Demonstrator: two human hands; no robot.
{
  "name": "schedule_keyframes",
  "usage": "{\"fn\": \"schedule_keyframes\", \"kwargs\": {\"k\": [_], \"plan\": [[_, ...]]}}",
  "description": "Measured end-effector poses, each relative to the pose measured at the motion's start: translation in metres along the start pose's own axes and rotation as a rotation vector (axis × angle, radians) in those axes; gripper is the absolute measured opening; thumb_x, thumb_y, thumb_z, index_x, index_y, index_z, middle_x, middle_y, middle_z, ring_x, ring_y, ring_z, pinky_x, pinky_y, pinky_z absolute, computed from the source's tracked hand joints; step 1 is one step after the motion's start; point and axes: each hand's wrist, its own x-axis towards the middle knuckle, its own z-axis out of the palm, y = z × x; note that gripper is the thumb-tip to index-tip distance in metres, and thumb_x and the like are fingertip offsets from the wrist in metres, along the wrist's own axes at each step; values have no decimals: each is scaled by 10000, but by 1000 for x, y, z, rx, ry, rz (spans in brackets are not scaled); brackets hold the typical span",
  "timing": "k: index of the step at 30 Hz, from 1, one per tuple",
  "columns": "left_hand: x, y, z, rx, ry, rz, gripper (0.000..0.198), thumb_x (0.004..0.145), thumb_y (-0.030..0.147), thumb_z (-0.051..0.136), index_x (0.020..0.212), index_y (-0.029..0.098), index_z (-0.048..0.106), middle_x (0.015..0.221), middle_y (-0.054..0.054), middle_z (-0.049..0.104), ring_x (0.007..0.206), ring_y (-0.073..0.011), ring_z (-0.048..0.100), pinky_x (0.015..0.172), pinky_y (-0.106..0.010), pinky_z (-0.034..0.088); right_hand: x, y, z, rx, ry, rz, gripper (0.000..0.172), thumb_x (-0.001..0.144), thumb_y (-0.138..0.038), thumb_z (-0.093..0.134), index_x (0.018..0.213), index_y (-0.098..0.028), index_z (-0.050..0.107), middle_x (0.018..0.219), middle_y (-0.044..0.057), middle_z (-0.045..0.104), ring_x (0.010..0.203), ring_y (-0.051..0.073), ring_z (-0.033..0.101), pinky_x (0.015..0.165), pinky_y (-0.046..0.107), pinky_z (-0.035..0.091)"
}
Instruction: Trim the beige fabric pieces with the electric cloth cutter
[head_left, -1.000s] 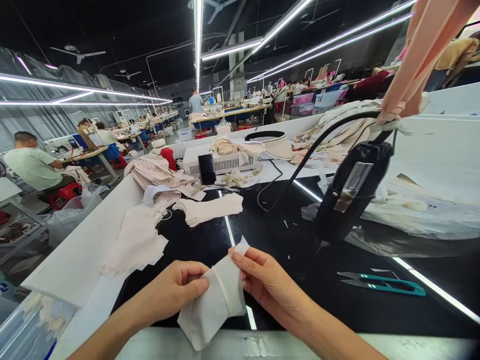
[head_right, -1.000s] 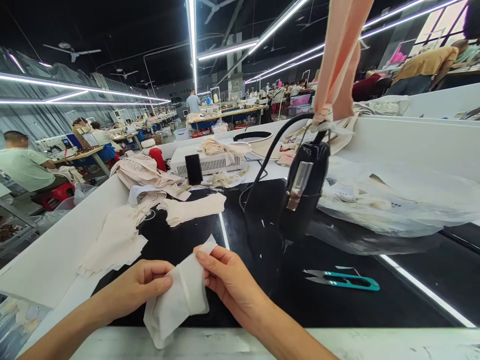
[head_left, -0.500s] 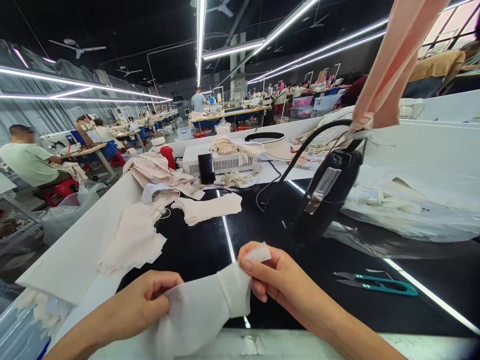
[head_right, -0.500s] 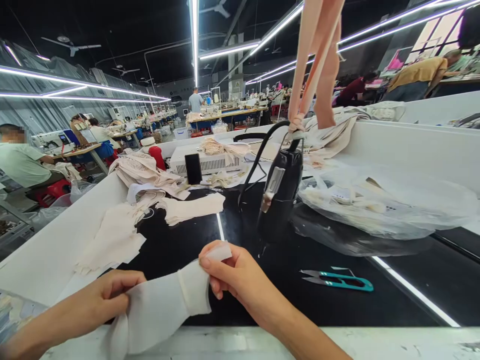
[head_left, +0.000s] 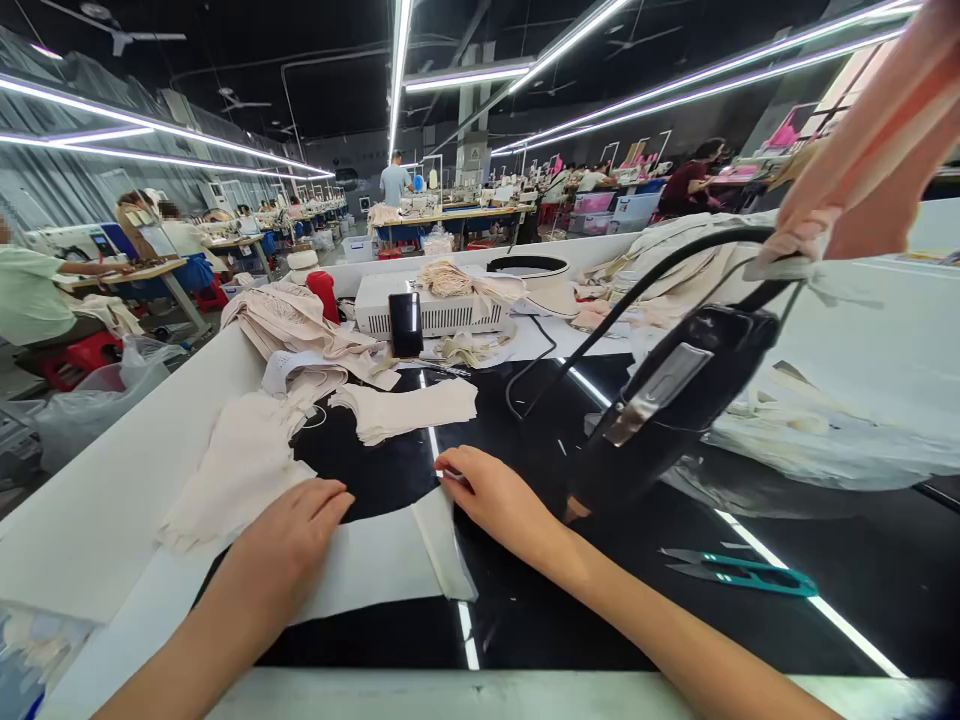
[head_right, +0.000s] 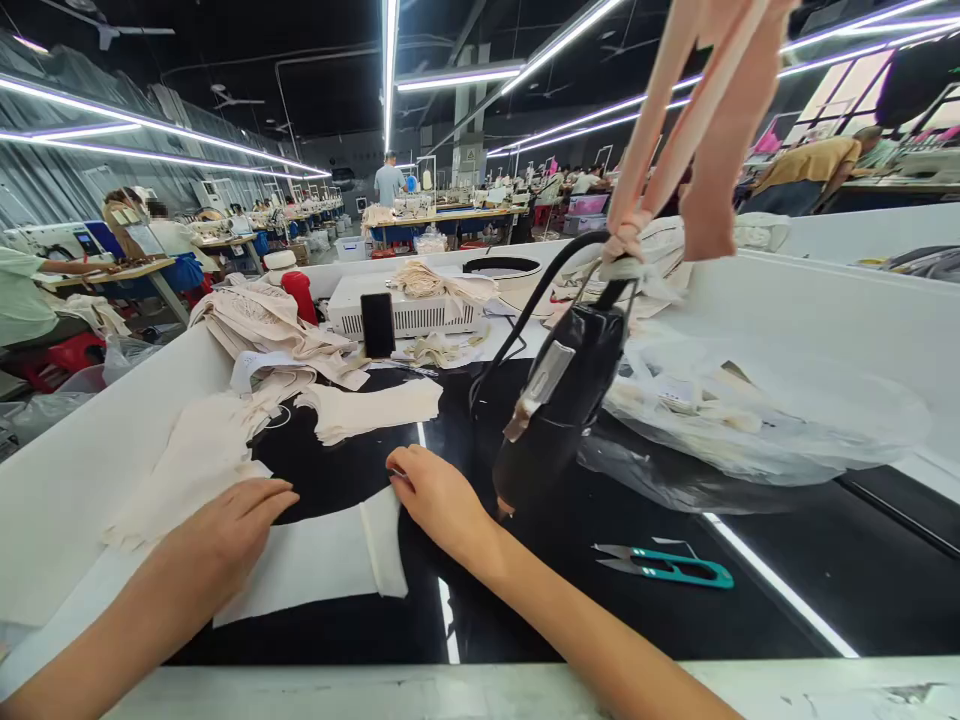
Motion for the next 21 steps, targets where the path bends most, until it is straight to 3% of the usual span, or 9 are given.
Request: {"fn": "schedule_keyframes", "kwargs": {"k": [4, 7, 12, 21], "plan": [[20, 36, 4, -214, -25, 197, 441, 892, -43, 361, 1216, 142, 598, 1207, -93, 691, 1116, -233, 654, 997, -417, 560, -5, -2, -4, -167, 21, -13, 250, 941, -96, 469, 1071, -176, 667, 1053, 100, 656, 830, 214, 647, 679, 306, 472], [26, 49, 14, -305, -62, 251, 402, 943, -4, 384, 1261, 144, 579, 1259, -93, 677, 1165, -246, 639, 1038, -461, 535, -18, -8, -8, -193, -16, -98, 263, 985, -116, 444, 1099, -203, 664, 1068, 81, 670, 928, 213, 645, 759, 311, 494], [21, 49, 30, -350, -97, 252, 349, 984, 55, 456, 1309, 137, 555, 1302, -117, 644, 1217, -256, 605, 1062, -470, 513, -50, -18, -17, -109, -110, -382, 293, 980, -92, 450, 1136, -218, 665, 1030, 62, 707, 900, 195, 636, 759, 295, 527], [26, 49, 25, -363, -106, 249, 297, 1027, 156, 461, 1299, 188, 576, 1278, -119, 634, 1193, -271, 607, 1010, -479, 533, -75, -9, -16, -301, -184, -444, 403, 892, 12, 445, 1088, -226, 704, 954, 54, 699, 749, 180, 609, 683, 308, 519]]}}
